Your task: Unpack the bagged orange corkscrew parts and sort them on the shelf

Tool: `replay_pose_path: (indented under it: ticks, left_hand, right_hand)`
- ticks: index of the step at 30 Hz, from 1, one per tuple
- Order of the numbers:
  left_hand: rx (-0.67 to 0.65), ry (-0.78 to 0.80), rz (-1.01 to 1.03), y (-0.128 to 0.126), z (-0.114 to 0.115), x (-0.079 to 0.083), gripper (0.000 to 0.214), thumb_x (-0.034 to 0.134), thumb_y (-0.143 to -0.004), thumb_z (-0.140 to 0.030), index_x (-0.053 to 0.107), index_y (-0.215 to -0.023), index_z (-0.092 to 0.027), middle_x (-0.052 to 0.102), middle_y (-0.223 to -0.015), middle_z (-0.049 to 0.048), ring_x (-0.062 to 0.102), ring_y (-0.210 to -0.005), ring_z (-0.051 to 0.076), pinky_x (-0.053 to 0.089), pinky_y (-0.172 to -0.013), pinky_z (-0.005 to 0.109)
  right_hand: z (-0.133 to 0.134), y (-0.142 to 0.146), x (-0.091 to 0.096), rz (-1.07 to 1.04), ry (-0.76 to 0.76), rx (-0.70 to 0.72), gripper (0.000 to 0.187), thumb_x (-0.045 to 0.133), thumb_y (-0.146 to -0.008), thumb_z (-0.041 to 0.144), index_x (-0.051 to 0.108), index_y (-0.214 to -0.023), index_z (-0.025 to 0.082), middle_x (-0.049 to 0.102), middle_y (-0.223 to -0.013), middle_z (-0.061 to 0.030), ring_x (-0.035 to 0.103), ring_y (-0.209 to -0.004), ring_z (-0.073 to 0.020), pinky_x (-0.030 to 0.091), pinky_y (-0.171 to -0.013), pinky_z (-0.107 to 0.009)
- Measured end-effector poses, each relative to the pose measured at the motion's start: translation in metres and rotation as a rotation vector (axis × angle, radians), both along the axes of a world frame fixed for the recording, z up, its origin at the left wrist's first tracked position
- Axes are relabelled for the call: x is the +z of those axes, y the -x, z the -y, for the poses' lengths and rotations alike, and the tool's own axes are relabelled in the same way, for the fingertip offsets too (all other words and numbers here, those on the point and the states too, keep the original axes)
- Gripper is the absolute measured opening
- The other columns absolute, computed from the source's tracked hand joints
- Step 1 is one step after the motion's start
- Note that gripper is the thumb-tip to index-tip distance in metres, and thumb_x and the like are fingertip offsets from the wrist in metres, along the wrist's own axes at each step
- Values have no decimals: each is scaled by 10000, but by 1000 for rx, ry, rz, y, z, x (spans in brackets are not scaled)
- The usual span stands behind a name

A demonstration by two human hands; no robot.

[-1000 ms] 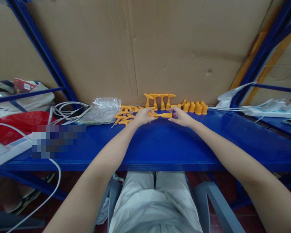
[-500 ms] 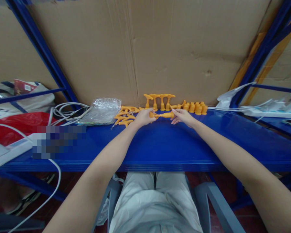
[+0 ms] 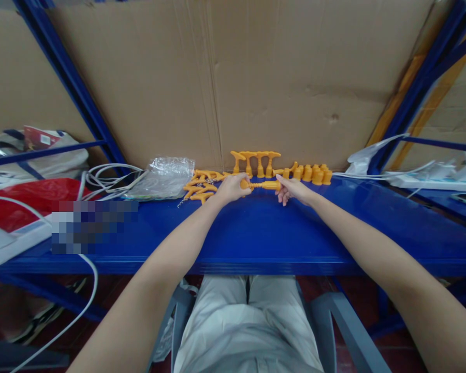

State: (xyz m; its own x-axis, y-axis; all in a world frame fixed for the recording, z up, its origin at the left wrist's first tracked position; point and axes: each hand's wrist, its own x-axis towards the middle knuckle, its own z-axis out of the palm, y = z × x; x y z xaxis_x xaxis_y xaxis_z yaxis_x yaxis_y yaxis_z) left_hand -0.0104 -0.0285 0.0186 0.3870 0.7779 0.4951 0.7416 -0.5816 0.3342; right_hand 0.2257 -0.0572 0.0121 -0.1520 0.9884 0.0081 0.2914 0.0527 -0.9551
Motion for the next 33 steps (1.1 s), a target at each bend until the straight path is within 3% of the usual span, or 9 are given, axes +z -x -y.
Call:
replay_pose_path:
  ticks: [3,6,10,13,15,19,24,29,33]
  left_hand:
    - [-8,-3,34,0,-3,-2,233,701,-694,-180,672,-925,-192,653,-648,-37,653,-700,169,423,-663,232]
    - [-2,-3,53,1,-7,-3,224,702,-680,-190,669,-902,-188,626,-622,-45,622,-657,161,402,-624,235]
    - [-4,-8,50,3,-11,-4,210,695,-682,-213,670,-890,-191,601,-596,-51,586,-622,154,383,-601,240]
    - [12,-1,50,4,-12,-4,220,691,-685,-217,675,-902,-188,605,-600,-47,580,-614,154,374,-594,245]
    - [11,-7,52,4,-12,-4,227,690,-683,-216,677,-907,-186,609,-604,-47,581,-614,154,370,-591,246]
    - [-23,-6,72,3,-11,-5,239,686,-683,-205,672,-921,-189,608,-585,-57,584,-600,146,380,-591,237]
    - [-28,-2,94,2,-8,-4,222,689,-685,-187,668,-906,-192,609,-555,-64,598,-589,143,408,-606,232]
    - [-14,-12,82,2,-7,-2,214,691,-677,-187,672,-890,-186,616,-563,-57,607,-603,151,407,-606,235]
    - [-33,-4,77,2,-7,-2,204,680,-678,-202,665,-880,-183,606,-569,-58,595,-591,149,391,-583,235]
  right_hand:
    - [0,3,3,33,46,-51,645,332,-959,729,569,-739,171,619,-482,-59,548,-339,-117,386,-315,-183]
    - [-1,2,5,3,78,-67,606,329,-992,684,602,-855,160,676,-583,-70,583,-373,-123,404,-333,-191]
    - [-1,-5,3,-115,27,17,243,606,-986,402,599,-1112,195,753,-904,-60,718,-603,-141,557,-517,-217]
    - [-1,-8,1,-139,-42,26,192,711,-914,202,602,-1072,190,751,-935,-45,720,-644,-118,572,-593,-207]
    - [0,-7,0,-134,-60,30,111,686,-942,246,610,-940,165,751,-854,-58,691,-591,-103,552,-568,-193]
    - [1,1,3,-97,-27,-4,410,513,-1022,459,563,-743,162,693,-616,-74,619,-471,-100,484,-460,-172]
    - [-1,3,3,-33,55,-24,511,432,-1006,596,589,-800,155,702,-632,-92,611,-442,-116,433,-386,-179]
    - [-5,-8,-1,-63,-33,22,234,658,-955,370,622,-1107,197,750,-1080,-91,722,-659,-128,539,-510,-196]
    - [-5,-12,-1,-38,-127,43,206,752,-867,212,644,-1040,188,756,-1034,-66,710,-657,-105,543,-558,-186]
